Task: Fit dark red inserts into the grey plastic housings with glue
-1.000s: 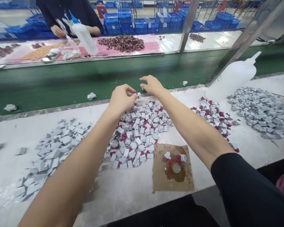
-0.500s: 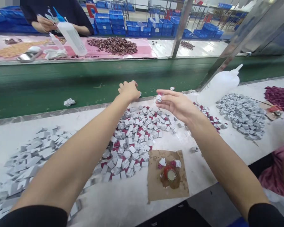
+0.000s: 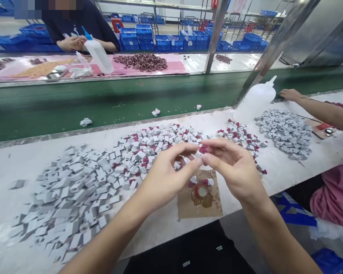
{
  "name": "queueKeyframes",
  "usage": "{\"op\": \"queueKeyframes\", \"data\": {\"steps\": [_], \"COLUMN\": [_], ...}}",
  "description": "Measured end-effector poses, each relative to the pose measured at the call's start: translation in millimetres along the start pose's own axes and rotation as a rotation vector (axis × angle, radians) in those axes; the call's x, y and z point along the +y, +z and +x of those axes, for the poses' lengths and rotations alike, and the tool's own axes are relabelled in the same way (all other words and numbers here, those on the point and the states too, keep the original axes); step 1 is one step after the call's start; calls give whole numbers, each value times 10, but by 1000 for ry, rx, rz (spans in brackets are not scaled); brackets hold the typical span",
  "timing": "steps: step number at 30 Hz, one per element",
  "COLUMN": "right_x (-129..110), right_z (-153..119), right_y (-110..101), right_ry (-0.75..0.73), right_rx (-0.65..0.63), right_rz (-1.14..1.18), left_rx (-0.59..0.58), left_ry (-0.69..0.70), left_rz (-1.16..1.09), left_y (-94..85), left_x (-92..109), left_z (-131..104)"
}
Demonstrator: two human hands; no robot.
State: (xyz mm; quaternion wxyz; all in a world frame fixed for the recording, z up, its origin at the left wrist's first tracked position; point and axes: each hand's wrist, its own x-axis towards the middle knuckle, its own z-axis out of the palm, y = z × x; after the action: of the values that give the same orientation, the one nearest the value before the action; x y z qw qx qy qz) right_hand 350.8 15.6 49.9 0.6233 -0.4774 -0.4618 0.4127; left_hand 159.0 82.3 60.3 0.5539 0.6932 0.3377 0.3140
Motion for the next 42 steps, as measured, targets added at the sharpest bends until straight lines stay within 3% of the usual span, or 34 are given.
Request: {"op": "queueKeyframes", "data": {"steps": [3,6,8,10,14,17,21,23,25,29,32,37,42], "right_x": [-56,-33,11,47,45,32,81,117,147,186,228,333,347], "right_z": [-310,-606,-794,-975,-1264,-1370,-1415,-1417,-1402,-1330,-1280,-1241,-1208], "right_y": [21,4,-10,-14,-16,-24,-14,-32,-95,-297,-368,-291,-246], "right_ry": [-20,29,56,35,-47,19,89,88,70,-41,-83,-61,-56], "right_rx": [-15,-14,-10,-34,-87,-142,-205,-211,-166,52,110,90,108], "right_rz": [-70,-103,-140,-209,-308,-243,-218,-239,-301,-533,-623,-584,-579], "left_rx": [55,30,27,102,254,280,304,263,252,449,483,372,447], "left_ry": [-8,-10,-41,-69,-68,-41,121,147,127,8,-77,-107,-176], "left_rz": [-70,-178,-266,-369,-398,-239,-86,2,235,1020,1345,1282,1146], "left_y": [166,349,455,529,576,588,607,523,320,-302,-651,-791,-772], "left_x": [76,118,92,37,-68,-116,-181,-225,-292,-511,-699,-875,-878], "left_z": [-405,-803,-1021,-1186,-1383,-1479,-1561,-1575,-1583,-1617,-1651,-1644,-1569]}}
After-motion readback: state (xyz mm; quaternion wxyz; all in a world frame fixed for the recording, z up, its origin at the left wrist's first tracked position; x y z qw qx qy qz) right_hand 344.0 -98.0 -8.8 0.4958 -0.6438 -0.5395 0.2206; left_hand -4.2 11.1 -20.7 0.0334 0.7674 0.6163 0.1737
